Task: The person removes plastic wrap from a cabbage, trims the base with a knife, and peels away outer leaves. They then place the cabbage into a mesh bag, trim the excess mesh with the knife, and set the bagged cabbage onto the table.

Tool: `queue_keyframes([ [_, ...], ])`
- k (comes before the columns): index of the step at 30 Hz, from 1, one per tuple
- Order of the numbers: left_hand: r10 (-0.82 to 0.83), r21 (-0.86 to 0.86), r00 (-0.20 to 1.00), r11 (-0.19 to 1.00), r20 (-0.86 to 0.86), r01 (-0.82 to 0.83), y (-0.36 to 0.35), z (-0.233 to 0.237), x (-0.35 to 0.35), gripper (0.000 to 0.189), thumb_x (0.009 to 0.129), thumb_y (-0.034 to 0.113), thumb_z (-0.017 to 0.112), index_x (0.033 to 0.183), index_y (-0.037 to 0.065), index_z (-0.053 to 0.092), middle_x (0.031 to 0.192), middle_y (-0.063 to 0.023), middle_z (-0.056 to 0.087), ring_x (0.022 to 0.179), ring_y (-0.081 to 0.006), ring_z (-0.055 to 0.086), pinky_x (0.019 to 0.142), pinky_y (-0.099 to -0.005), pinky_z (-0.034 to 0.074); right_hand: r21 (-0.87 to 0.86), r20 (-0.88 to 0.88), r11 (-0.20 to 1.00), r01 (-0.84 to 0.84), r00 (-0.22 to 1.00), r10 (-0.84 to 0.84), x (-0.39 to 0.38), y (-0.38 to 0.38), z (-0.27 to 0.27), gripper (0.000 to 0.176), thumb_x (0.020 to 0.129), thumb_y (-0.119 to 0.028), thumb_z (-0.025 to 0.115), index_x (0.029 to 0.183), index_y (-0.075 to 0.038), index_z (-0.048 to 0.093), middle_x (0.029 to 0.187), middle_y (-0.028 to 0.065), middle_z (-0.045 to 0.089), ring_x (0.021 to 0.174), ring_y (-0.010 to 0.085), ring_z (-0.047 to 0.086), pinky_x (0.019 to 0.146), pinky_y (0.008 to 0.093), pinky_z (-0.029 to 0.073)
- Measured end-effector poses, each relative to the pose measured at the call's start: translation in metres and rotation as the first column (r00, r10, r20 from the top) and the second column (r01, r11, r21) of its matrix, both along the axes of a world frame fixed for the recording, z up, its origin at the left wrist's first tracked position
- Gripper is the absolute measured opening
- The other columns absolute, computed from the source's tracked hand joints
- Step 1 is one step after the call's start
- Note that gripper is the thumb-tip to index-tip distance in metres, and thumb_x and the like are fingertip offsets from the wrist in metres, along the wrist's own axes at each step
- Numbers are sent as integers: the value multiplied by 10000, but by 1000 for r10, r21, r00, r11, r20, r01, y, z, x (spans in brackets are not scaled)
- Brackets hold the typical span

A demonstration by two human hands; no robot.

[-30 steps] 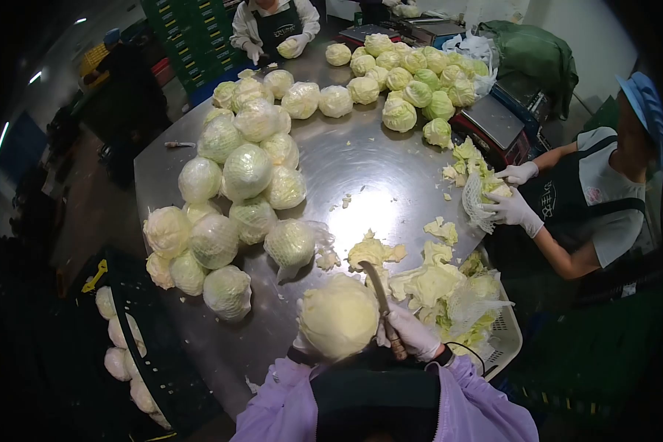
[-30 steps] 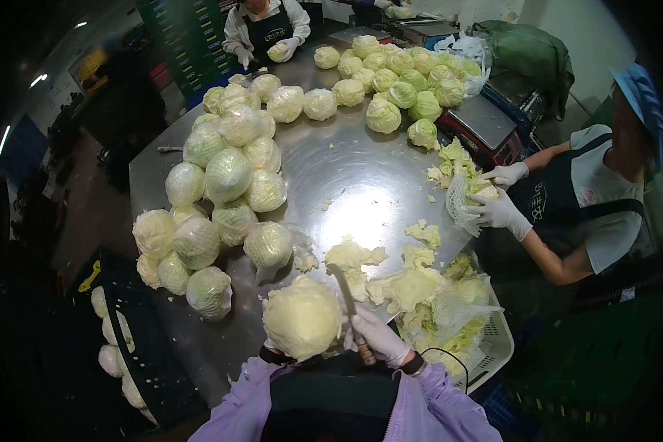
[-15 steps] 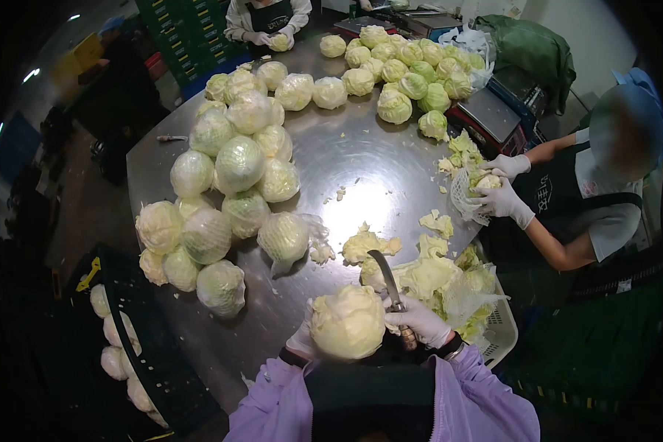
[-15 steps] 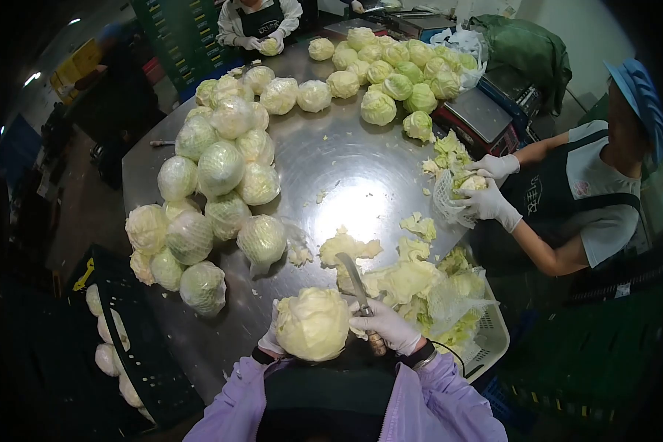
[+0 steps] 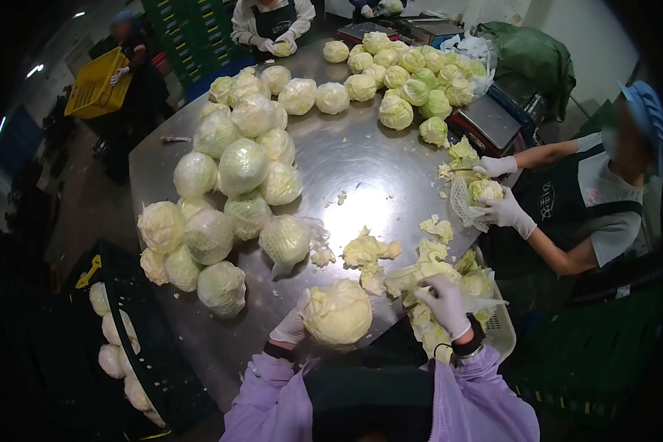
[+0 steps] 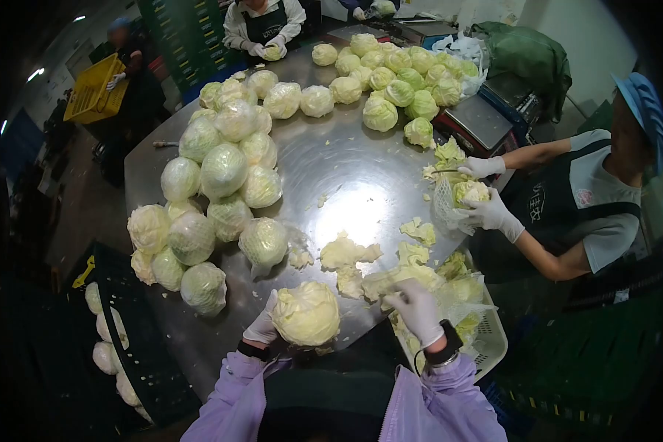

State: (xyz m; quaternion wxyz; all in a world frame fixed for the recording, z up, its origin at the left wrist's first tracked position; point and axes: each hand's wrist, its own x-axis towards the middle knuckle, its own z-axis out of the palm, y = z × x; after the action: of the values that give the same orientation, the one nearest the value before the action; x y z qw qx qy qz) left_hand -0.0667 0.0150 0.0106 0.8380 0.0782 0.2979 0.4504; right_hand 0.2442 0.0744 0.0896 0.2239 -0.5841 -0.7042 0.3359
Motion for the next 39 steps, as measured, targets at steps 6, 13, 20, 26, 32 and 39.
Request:
queue_keyframes([
  [6,-28,85,976,995,-214,47,9,13,9,633,963,519,410,1368,32,400,1330,-112,499,1203,-228,507,1035,-384,413,198,-288,953,-230,916,281,-69,-26,-1,283,748,-96,757,989,-17,630,1002,101,594,842,193,562,741,288,455],
  [13,-198,302,957,918,-212,257,20,25,2,571,980,455,428,1348,19,428,1305,-101,526,1192,-196,514,1048,-348,392,-24,-354,893,-449,839,413,-55,-4,4,226,747,-117,767,920,-54,636,874,68,557,813,194,528,711,299,430],
  [20,-245,311,948,902,-205,300,40,7,-3,547,983,363,448,1376,-14,391,1350,-108,488,1219,-198,488,1067,-332,359,8,-359,861,-508,803,477,-52,-2,17,146,766,-64,730,827,-42,600,799,45,565,793,206,548,713,300,434],
  [26,-123,149,952,974,-280,169,46,-6,-7,584,1000,429,392,1399,4,363,1400,-115,432,1289,-214,408,1109,-354,302,-358,-636,704,-613,712,298,-35,-8,37,95,884,-71,649,830,-19,589,902,68,634,671,114,616,641,251,486],
  [32,178,153,984,972,18,-179,43,15,13,700,945,618,303,1433,117,338,1444,-122,390,1324,-301,383,1093,-495,317,-339,-323,877,-340,918,231,0,2,16,247,806,-170,746,974,-20,642,905,64,665,742,115,622,664,252,486],
  [39,416,382,860,877,-298,-291,19,-1,36,789,907,675,328,1440,94,292,1426,-176,388,1269,-332,450,1044,-506,398,236,-251,970,-64,960,124,-96,-7,25,396,745,-272,773,1010,-22,617,815,108,615,753,251,609,671,308,491],
])
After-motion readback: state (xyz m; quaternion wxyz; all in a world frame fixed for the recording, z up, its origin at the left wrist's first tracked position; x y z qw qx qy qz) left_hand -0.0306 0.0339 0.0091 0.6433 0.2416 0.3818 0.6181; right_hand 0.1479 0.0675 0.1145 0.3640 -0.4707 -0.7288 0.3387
